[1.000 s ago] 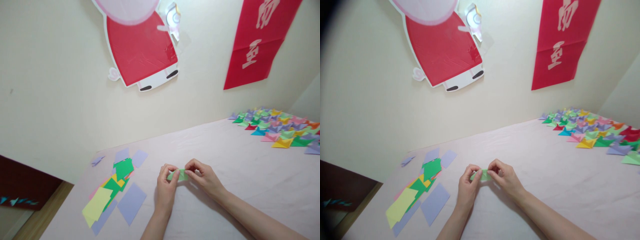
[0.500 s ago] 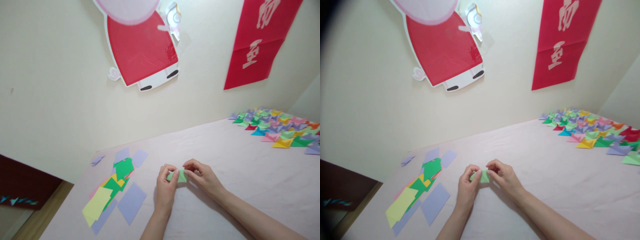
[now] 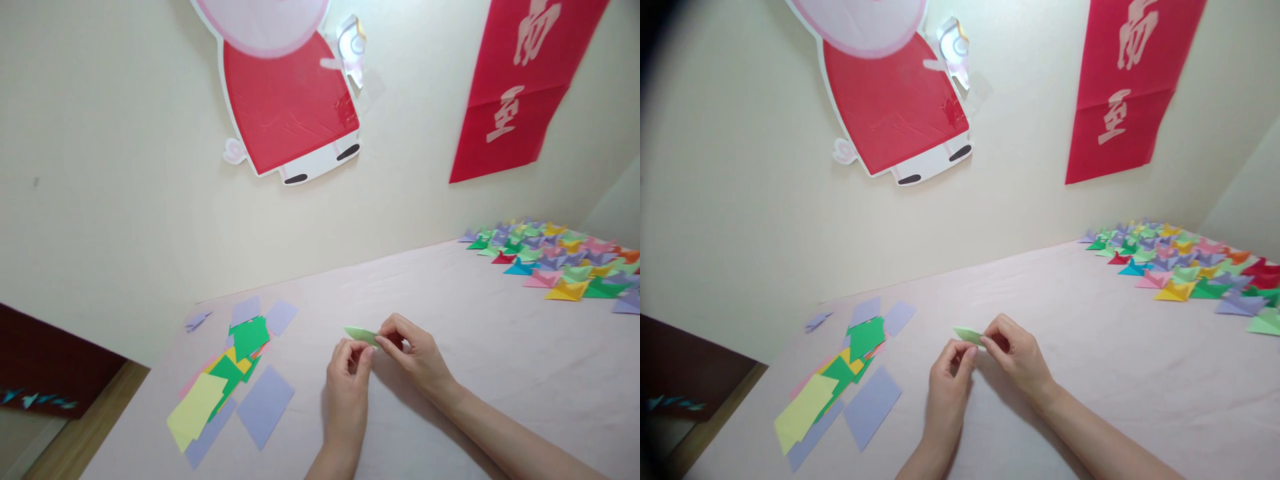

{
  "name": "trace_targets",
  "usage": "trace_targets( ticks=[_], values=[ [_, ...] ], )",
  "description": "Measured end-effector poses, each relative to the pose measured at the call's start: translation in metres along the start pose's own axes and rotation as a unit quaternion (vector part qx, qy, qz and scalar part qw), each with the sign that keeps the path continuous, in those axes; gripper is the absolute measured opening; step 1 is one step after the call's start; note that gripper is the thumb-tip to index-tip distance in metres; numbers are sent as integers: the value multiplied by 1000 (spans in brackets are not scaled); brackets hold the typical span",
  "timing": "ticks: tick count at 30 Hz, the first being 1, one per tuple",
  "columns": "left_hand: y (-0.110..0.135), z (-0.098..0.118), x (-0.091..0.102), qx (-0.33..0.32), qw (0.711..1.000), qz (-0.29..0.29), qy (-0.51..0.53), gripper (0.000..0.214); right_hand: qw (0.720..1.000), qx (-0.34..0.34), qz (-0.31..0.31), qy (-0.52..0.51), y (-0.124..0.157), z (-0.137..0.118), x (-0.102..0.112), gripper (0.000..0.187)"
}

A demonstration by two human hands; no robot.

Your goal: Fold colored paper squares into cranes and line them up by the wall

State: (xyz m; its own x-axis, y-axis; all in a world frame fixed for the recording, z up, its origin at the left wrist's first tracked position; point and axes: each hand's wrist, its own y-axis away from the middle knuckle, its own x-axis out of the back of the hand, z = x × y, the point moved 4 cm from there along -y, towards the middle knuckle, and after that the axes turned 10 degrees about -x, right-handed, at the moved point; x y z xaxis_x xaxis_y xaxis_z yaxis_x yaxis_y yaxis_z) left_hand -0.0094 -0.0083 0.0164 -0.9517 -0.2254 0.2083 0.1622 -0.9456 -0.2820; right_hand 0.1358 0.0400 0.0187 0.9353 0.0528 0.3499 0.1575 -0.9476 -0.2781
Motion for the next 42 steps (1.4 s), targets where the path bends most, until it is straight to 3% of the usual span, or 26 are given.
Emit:
trace_targets(
  ticks=[3, 7, 8, 11, 14, 22, 27, 30, 34, 38, 42],
  values=[
    [2, -4, -9, 38, 998, -19, 45, 26, 997, 51, -28, 47, 4, -7, -5, 18],
    [-4, -7, -3, 43, 998, 3, 43, 29, 986, 119, -55, 100, 9, -19, -9, 8],
    [-6, -7, 1, 35, 999, 2, 23, 28, 984, 136, -51, 104, 10, -21, -9, 3],
    [-11, -7, 10, -31, 996, -30, -76, 22, 976, 181, -1, 119, 12, -25, -4, 22],
    [-13, -4, 15, -104, 982, -59, -146, 15, 968, 195, 45, 150, 12, -22, -1, 29],
    [-11, 3, 16, -178, 956, -83, -219, 12, 969, 171, 33, 173, 10, -17, -2, 17],
    [-11, 2, 15, -188, 956, -81, -211, 12, 974, 170, -21, 147, 7, -14, -5, 18],
    [-12, -2, 14, -169, 968, -77, -166, 12, 985, 141, -63, 82, 3, -10, -7, 12],
    [-14, -11, 12, -114, 987, -78, -81, 12, 992, 52, -106, -35, -1, -4, -8, 6],
    [-14, -18, 9, -55, 995, -79, -35, 9, 990, -31, -103, -93, -3, 0, -7, 16],
    [-13, -17, 7, -26, 996, -79, -19, 13, 987, -54, -99, -112, -3, 2, -7, 18]
  ],
)
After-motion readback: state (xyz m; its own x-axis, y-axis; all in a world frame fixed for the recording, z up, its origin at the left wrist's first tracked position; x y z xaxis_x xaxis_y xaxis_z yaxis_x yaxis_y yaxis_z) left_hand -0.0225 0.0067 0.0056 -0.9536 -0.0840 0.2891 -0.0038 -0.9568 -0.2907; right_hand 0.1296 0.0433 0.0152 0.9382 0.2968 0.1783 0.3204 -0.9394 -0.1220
